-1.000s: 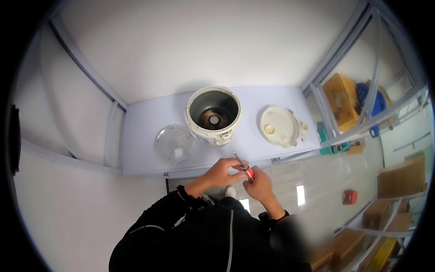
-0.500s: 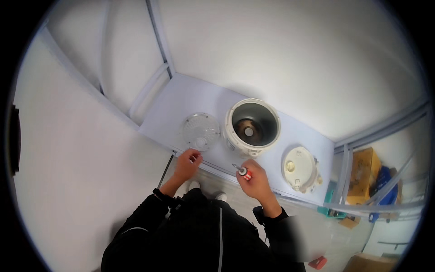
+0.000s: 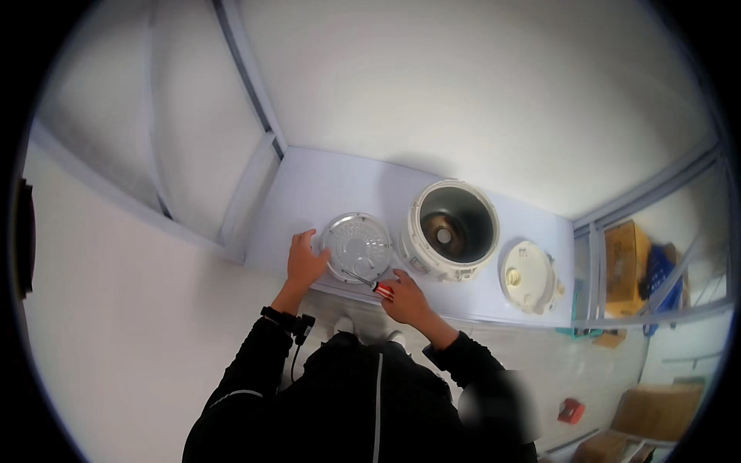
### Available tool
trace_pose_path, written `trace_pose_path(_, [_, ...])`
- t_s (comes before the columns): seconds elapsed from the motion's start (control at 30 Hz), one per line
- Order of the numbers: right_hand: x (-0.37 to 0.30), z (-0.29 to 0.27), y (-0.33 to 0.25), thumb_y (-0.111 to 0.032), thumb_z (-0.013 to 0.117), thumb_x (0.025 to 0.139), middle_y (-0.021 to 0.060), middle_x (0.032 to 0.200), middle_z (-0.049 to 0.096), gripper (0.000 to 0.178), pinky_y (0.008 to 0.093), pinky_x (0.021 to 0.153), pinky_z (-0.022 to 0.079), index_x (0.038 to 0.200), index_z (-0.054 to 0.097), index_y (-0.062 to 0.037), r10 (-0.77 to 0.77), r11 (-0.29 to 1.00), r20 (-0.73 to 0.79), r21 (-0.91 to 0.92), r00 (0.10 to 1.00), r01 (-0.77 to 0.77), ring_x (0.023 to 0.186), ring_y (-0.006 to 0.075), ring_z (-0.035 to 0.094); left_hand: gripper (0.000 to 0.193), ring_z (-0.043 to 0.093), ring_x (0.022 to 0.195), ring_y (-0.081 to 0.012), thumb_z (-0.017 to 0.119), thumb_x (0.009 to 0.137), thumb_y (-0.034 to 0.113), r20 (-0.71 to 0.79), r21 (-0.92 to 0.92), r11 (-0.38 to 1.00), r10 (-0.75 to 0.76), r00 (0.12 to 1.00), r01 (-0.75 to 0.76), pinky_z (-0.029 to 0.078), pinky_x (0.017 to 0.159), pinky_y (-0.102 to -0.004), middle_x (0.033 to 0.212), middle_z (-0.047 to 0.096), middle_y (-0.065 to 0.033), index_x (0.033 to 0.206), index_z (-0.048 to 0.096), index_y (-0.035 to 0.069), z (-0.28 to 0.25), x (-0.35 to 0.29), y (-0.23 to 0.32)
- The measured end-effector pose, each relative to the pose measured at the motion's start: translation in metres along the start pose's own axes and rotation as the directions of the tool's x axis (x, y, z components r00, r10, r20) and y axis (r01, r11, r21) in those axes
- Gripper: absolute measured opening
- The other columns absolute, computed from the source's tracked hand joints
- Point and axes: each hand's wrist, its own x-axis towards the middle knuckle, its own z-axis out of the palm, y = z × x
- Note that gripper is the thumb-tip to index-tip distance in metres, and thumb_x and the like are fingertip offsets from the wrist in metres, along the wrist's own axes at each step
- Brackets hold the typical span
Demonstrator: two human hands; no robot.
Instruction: The person assembles a white cylindrical appliance on a white table. They use a screwdriver to tighten screws on the base and lid, then place the lid onto the base and secure it. The person handles the appliance parts and a screwdriver throughout the process.
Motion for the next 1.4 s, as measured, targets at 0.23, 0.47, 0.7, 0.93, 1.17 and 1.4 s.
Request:
trace_pose_path(0.23, [0.02, 0.014, -0.029, -0.017, 0.078, 0.084, 0.0312, 0.147, 0.06, 0.045, 0.0513, 0.105, 0.057, 0.128, 0.077, -0.0145, 0.137, 0.99, -0.117, -0.005, 0.984, -0.138, 0.121, 0.0467, 0.069, 0.077, 0.062, 0.136, -0.0397, 0.083, 0.088, 0.026, 0.273, -0.04, 0.998, 0.064, 0.96, -0.055, 0.053, 0.113, -0.0485, 0.153, 0.056, -0.0191, 0.157, 0.054, 0.005, 0.004, 0.055, -0.022])
trace_pose_path(0.47, [0.031, 0.032, -0.042, -0.016, 0.077, 0.084, 0.0332, 0.14, 0.064, 0.041, 0.0525, 0.105, 0.057, 0.125, 0.078, -0.0121, 0.209, 0.978, -0.226, 0.041, 0.951, -0.205, 0.122, 0.0477, 0.068, 0.076, 0.067, 0.126, -0.0374, 0.087, 0.084, 0.02, 0.395, 0.003, 0.991, 0.121, 0.91, -0.133, 0.057, 0.105, -0.0472, 0.14, 0.062, -0.0166, 0.154, 0.059, 0.009, -0.007, 0.07, -0.03])
trace_pose_path(0.7, [0.045, 0.024, -0.054, -0.017, 0.079, 0.084, 0.0337, 0.142, 0.063, 0.039, 0.0515, 0.104, 0.058, 0.122, 0.078, -0.0112, 0.273, 0.959, -0.282, 0.161, 0.92, -0.235, 0.122, 0.0483, 0.069, 0.072, 0.07, 0.115, -0.0359, 0.089, 0.083, 0.018, 0.428, 0.006, 0.993, 0.102, 0.898, -0.116, 0.058, 0.1, -0.0459, 0.135, 0.063, -0.0169, 0.149, 0.063, 0.007, -0.018, 0.07, -0.045])
trace_pose_path(0.93, [0.055, -0.022, -0.085, -0.014, 0.08, 0.089, 0.033, 0.139, 0.067, 0.032, 0.0516, 0.104, 0.057, 0.119, 0.078, -0.0061, 0.214, 0.971, -0.347, 0.179, 0.913, -0.159, 0.13, 0.0509, 0.065, 0.065, 0.077, 0.091, -0.0232, 0.091, 0.084, 0.02, 0.246, -0.272, 0.954, 0.196, 0.949, -0.126, 0.062, 0.082, -0.0374, 0.129, 0.066, -0.015, 0.143, 0.07, 0.001, -0.067, 0.055, -0.007])
trace_pose_path(1.17, [0.056, -0.087, -0.149, -0.016, 0.081, 0.089, 0.0326, 0.135, 0.069, 0.028, 0.0509, 0.097, 0.061, 0.115, 0.081, -0.0076, 0.148, 0.988, -0.584, 0.13, 0.798, -0.088, 0.119, 0.0476, 0.072, 0.045, 0.075, 0.084, -0.0159, 0.084, 0.095, 0.01, 0.05, -0.521, 0.828, 0.27, 0.961, -0.206, 0.06, 0.073, -0.0295, 0.118, 0.07, -0.0113, 0.137, 0.072, -0.004, -0.117, 0.043, 0.05])
trace_pose_path(1.4, [0.04, -0.149, -0.139, -0.009, 0.084, 0.085, 0.028, 0.142, 0.067, 0.031, 0.0465, 0.092, 0.062, 0.115, 0.08, -0.0045, 0.106, 0.994, -0.657, 0.092, 0.746, -0.061, 0.112, 0.0443, 0.074, 0.041, 0.07, 0.087, -0.0105, 0.079, 0.101, 0.005, -0.041, -0.582, 0.753, 0.349, 0.936, -0.306, 0.057, 0.076, -0.0247, 0.116, 0.072, -0.0062, 0.14, 0.071, -0.003, -0.108, 0.037, 0.105])
